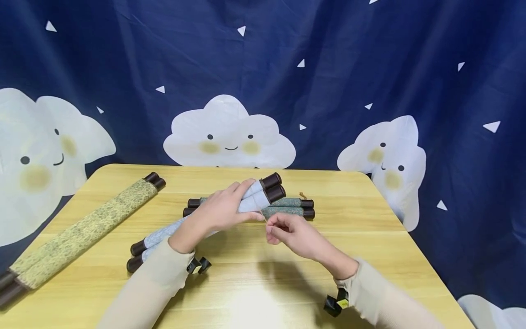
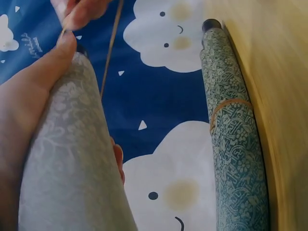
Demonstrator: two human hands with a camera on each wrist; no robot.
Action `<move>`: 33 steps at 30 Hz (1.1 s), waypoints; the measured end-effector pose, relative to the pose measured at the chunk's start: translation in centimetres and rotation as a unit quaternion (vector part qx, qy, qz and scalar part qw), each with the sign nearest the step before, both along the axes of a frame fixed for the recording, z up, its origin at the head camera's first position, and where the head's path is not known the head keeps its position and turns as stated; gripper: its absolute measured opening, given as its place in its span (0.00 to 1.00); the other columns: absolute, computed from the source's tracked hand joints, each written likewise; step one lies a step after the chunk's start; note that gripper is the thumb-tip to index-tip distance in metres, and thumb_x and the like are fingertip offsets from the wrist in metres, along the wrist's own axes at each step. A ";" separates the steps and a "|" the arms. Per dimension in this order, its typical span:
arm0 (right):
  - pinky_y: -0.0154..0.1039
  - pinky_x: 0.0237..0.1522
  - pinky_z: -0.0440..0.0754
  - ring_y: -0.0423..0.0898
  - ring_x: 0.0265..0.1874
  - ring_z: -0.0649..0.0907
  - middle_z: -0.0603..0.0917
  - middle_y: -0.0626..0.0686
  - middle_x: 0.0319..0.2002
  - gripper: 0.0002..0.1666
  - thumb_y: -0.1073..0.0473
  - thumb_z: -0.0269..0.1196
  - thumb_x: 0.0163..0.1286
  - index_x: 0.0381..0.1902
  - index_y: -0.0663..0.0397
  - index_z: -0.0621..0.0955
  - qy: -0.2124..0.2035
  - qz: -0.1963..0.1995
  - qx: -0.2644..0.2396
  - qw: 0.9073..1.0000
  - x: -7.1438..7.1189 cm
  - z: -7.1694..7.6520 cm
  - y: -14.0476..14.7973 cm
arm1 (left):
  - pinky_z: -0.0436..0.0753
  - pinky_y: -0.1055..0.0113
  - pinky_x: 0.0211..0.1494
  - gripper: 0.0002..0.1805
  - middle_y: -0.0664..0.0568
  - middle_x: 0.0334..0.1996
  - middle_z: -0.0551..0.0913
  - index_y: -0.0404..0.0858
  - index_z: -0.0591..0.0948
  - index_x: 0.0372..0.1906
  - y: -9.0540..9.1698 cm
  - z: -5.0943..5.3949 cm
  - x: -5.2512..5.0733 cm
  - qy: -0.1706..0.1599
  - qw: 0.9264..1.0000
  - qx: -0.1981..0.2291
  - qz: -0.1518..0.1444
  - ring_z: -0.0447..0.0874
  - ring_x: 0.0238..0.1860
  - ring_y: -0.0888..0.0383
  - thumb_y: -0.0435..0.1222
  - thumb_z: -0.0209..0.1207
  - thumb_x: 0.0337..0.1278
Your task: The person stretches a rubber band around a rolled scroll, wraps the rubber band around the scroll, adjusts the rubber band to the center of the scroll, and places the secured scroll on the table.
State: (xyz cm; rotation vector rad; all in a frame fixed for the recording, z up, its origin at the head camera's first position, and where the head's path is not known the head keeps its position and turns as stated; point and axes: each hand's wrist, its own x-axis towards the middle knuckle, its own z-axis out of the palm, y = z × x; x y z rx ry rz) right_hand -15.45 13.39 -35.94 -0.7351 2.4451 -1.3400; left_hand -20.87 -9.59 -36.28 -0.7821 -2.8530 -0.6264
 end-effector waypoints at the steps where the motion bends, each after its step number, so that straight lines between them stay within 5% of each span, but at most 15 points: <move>1: 0.44 0.41 0.85 0.50 0.34 0.86 0.84 0.49 0.32 0.09 0.62 0.53 0.77 0.39 0.58 0.80 -0.005 -0.003 -0.005 1.000 0.1 -0.5 0.1 | 0.77 0.63 0.30 0.57 0.49 0.50 0.76 0.53 0.56 0.76 -0.1 0.0 0.0 -0.005 1.000 0.002 -0.001 0.76 0.33 0.55 0.78 0.50 0.41; 7: 0.40 0.40 0.85 0.53 0.35 0.86 0.85 0.49 0.31 0.10 0.60 0.54 0.77 0.35 0.57 0.79 -0.007 -0.012 -0.023 1.000 1.7 -2.5 0.0 | 0.75 0.61 0.30 0.54 0.50 0.47 0.75 0.54 0.55 0.76 -0.5 0.2 -0.1 -0.015 1.000 0.003 0.009 0.76 0.32 0.54 0.76 0.52 0.45; 16: 0.32 0.37 0.81 0.33 0.32 0.81 0.82 0.37 0.30 0.11 0.54 0.54 0.77 0.34 0.44 0.80 0.138 0.024 0.027 0.990 4.1 -2.0 -1.4 | 0.75 0.59 0.31 0.53 0.50 0.46 0.77 0.58 0.54 0.76 -0.9 0.6 -0.4 -0.010 0.999 0.016 0.037 0.76 0.31 0.53 0.80 0.41 0.46; 22: 0.30 0.27 0.75 0.32 0.21 0.71 0.74 0.37 0.24 0.11 0.53 0.55 0.76 0.31 0.44 0.78 0.184 0.014 0.077 0.980 3.4 -2.8 -1.8 | 0.75 0.59 0.31 0.51 0.50 0.46 0.77 0.59 0.54 0.76 -1.0 1.0 -0.2 -0.009 0.999 0.035 0.030 0.77 0.32 0.53 0.78 0.42 0.49; 28: 0.32 0.25 0.74 0.33 0.20 0.71 0.78 0.45 0.25 0.11 0.56 0.54 0.77 0.32 0.44 0.79 0.151 -0.001 0.082 0.985 1.8 -3.8 -1.2 | 0.74 0.61 0.29 0.50 0.49 0.45 0.77 0.58 0.54 0.77 -0.9 0.9 -0.2 -0.007 0.999 0.025 0.037 0.76 0.29 0.53 0.78 0.40 0.50; 33: 0.34 0.31 0.77 0.34 0.25 0.74 0.79 0.40 0.28 0.10 0.54 0.55 0.76 0.34 0.42 0.80 0.183 0.003 0.064 0.981 2.1 -2.5 -1.0 | 0.74 0.62 0.25 0.50 0.47 0.44 0.77 0.56 0.54 0.77 -0.6 0.0 -0.7 -0.008 0.999 -0.018 0.039 0.75 0.27 0.53 0.76 0.42 0.52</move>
